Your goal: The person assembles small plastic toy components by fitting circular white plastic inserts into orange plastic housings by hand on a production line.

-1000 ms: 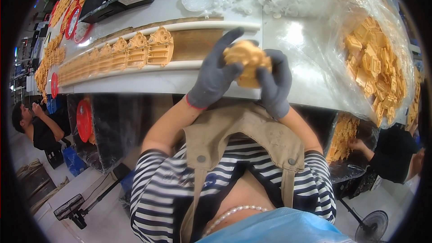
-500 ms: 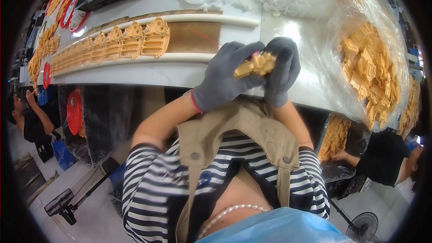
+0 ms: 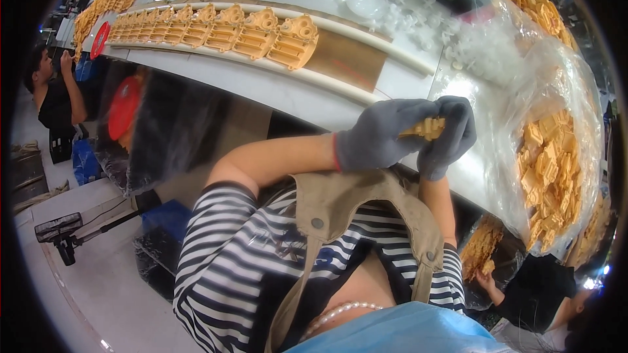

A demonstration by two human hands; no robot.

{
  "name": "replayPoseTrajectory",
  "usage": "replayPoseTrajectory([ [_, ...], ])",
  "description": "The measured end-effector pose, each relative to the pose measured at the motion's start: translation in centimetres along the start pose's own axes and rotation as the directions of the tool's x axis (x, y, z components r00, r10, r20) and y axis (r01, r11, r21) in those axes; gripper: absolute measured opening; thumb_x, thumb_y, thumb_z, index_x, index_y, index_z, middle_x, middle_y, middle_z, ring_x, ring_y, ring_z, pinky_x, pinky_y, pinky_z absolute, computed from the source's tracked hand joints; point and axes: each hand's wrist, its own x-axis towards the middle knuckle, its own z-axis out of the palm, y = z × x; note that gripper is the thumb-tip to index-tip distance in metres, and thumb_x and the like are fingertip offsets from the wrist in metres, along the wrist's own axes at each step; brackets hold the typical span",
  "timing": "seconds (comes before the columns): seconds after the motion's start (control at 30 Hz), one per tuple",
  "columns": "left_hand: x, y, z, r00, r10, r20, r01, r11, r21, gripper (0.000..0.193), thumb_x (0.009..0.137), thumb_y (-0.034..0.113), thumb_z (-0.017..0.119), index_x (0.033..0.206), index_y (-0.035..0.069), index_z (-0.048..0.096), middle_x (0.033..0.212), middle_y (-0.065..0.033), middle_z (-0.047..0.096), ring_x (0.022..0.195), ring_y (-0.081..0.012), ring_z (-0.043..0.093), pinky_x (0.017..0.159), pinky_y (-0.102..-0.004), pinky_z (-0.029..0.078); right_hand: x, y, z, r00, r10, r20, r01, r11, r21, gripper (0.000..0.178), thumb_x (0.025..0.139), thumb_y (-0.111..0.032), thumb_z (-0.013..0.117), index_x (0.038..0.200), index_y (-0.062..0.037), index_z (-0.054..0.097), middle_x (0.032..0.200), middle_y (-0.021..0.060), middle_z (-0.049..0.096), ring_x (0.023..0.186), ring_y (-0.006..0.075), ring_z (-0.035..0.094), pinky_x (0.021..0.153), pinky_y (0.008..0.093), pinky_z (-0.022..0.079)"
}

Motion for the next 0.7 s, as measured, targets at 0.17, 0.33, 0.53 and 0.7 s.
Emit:
replayPoseTrajectory([
  [0.17,0.3,-0.6,-0.5,1.0,0.02,-0.019,-0.02,1.0,0.002,0.055,0.072,0.007,0.077,0.122,0.002,0.055,0.11,-0.0163,0.064,0.092,-0.0312,0.065,0.077,-0.0359,0.053,0.3,0.3,0.6,0.997,0.07,-0.034,-0.07,0.998,0.005,0.045,0.101,-0.033,0.038,0.074,-0.0009,0.052,0.073,0.0042,0.052,0.067,0.0102,0.045,0.063,0.0235,0.037],
  [0.33,0.7,-1.4,-2.2,0.984,-0.154,-0.087,0.143,0.983,-0.119,0.049,0.081,0.012,0.074,0.125,0.0,0.055,0.106,-0.0102,0.067,0.09,-0.0166,0.066,0.081,-0.0299,0.054,2.1,0.5,1.2,0.984,0.098,0.15,-0.137,0.952,0.273,0.04,0.101,-0.037,0.039,0.093,-0.0022,0.057,0.086,0.0054,0.056,0.078,0.0133,0.05,0.074,0.0261,0.041],
  [0.53,1.9,-1.6,-3.9,0.861,-0.507,-0.037,0.198,0.401,-0.895,0.059,0.088,0.017,0.069,0.137,0.0,0.041,0.119,-0.0065,0.055,0.107,-0.0163,0.055,0.092,-0.0282,0.046,1.3,-0.2,0.7,0.855,0.326,0.404,-0.392,0.916,0.091,0.043,0.082,-0.006,0.066,0.122,-0.0011,0.052,0.11,0.0054,0.058,0.103,0.0122,0.054,0.09,0.0279,0.046],
  [0.7,1.5,-3.4,-5.1,0.94,-0.339,0.029,0.293,0.762,-0.578,0.069,0.083,0.008,0.072,0.14,0.001,0.034,0.127,-0.0078,0.049,0.114,-0.0154,0.05,0.095,-0.0284,0.044,0.8,-0.8,0.9,0.942,0.036,0.335,0.0,0.994,-0.107,0.042,0.076,-0.001,0.072,0.115,-0.0007,0.057,0.102,0.0068,0.062,0.085,0.0119,0.06,0.076,0.0263,0.051],
])
